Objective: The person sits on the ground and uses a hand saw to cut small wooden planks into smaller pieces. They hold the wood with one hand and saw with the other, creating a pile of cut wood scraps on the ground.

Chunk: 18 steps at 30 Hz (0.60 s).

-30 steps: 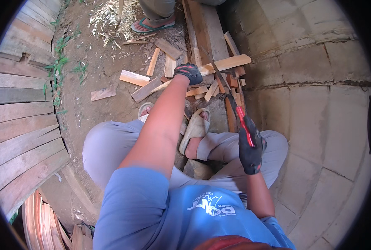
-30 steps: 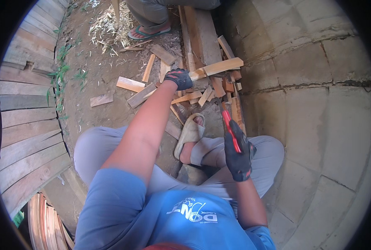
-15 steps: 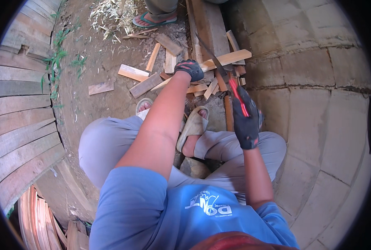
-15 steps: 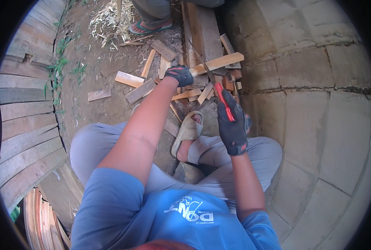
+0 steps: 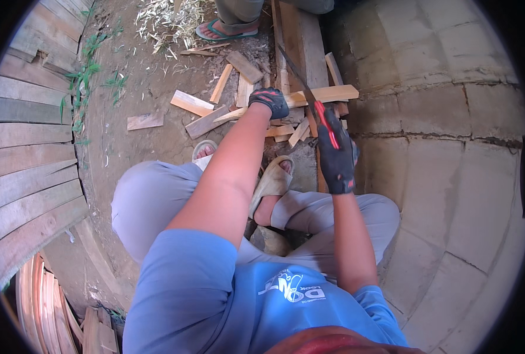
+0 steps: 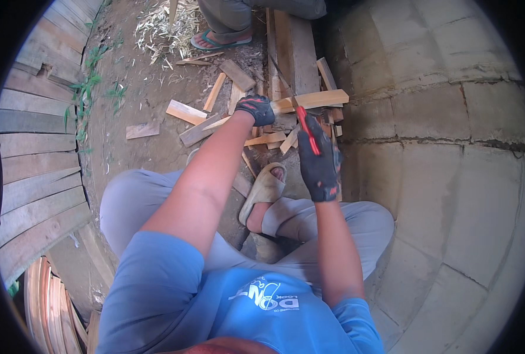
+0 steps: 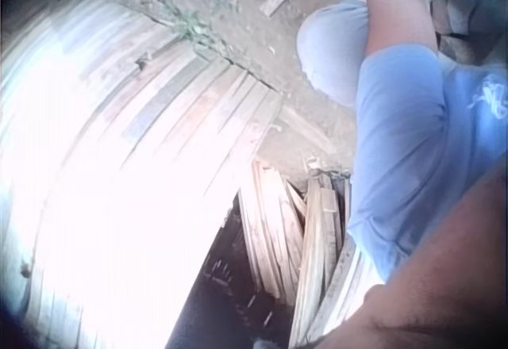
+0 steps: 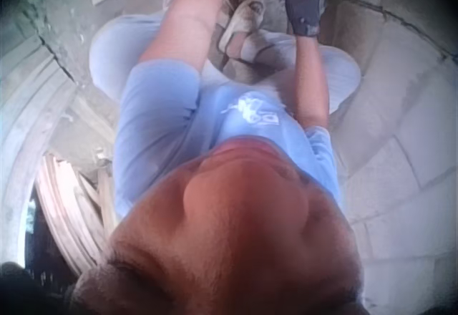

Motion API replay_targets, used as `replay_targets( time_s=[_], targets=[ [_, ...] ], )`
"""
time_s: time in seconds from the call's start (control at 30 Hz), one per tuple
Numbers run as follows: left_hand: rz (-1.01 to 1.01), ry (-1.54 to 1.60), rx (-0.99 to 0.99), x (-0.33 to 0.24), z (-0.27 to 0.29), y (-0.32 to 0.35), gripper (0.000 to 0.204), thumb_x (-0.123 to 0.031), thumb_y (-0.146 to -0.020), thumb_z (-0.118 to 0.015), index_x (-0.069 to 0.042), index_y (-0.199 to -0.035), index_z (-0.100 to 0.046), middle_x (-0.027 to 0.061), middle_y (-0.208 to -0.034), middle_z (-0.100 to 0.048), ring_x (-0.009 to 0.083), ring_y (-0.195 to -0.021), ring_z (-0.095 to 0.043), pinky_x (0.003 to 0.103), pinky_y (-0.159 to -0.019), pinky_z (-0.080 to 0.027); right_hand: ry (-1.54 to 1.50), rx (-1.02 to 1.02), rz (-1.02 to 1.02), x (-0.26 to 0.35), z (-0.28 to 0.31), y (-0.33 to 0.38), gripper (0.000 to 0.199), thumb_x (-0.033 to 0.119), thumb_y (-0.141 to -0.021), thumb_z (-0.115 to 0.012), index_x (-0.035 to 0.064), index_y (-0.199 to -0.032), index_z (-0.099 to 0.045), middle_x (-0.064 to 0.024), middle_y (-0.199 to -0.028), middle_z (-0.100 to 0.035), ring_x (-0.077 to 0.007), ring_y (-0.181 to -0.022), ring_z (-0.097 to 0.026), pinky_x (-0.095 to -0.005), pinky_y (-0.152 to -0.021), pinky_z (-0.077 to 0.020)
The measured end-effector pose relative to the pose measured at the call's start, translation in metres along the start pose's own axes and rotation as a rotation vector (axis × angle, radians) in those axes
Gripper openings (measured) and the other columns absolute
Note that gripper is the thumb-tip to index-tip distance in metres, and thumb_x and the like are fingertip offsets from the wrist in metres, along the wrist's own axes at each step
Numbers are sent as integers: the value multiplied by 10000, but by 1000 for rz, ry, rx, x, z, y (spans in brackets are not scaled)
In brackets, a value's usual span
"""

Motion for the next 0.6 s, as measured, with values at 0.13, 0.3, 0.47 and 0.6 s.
replay_targets(
  time_s=[0.13, 0.3, 0.47, 0.6],
  targets=[
    [-14, -4, -60, 2, 1, 4, 505, -317, -866, -584, -107, -1291, -759, 139, -1363, -722, 305, -1255, -698, 432, -1051, -550, 46, 32, 5, 2, 66, 87, 378, 184, -1017, -689, 105, -1387, -696, -194, -1242, -754, -355, -1136, -743, -423, -943, -582],
    [-13, 23, -29, -4, -3, 5, 493, -316, -862, -585, -97, -1264, -768, 149, -1333, -734, 311, -1229, -708, 437, -1031, -558, 191, 79, -142, 19, 126, 163, 393, 87, -961, -739, 64, -1353, -714, -213, -1221, -764, -330, -1078, -772, -406, -930, -589],
    [-21, 47, 28, 2, 0, 3, 510, -333, -829, -624, -98, -1262, -760, 171, -1328, -728, 336, -1227, -703, 448, -1045, -549, 156, 55, -82, 20, 103, 130, 393, 101, -966, -736, 75, -1357, -716, -202, -1233, -763, -334, -1095, -767, -407, -937, -584],
    [-3, 53, -7, -4, 3, 10, 494, -325, -873, -583, -93, -1267, -768, 147, -1346, -728, 313, -1249, -697, 431, -1051, -543, 99, 1, 39, 4, 39, 41, 364, 187, -1010, -691, 121, -1367, -711, -213, -1210, -760, -338, -1042, -768, -416, -867, -591]
  ],
)
Point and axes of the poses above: each hand's wrist, its own y-axis away from the middle knuckle, its own z-axis out of the back of the hand, x = y × z, the point moved 6 cm from there along -y, towards the middle knuckle
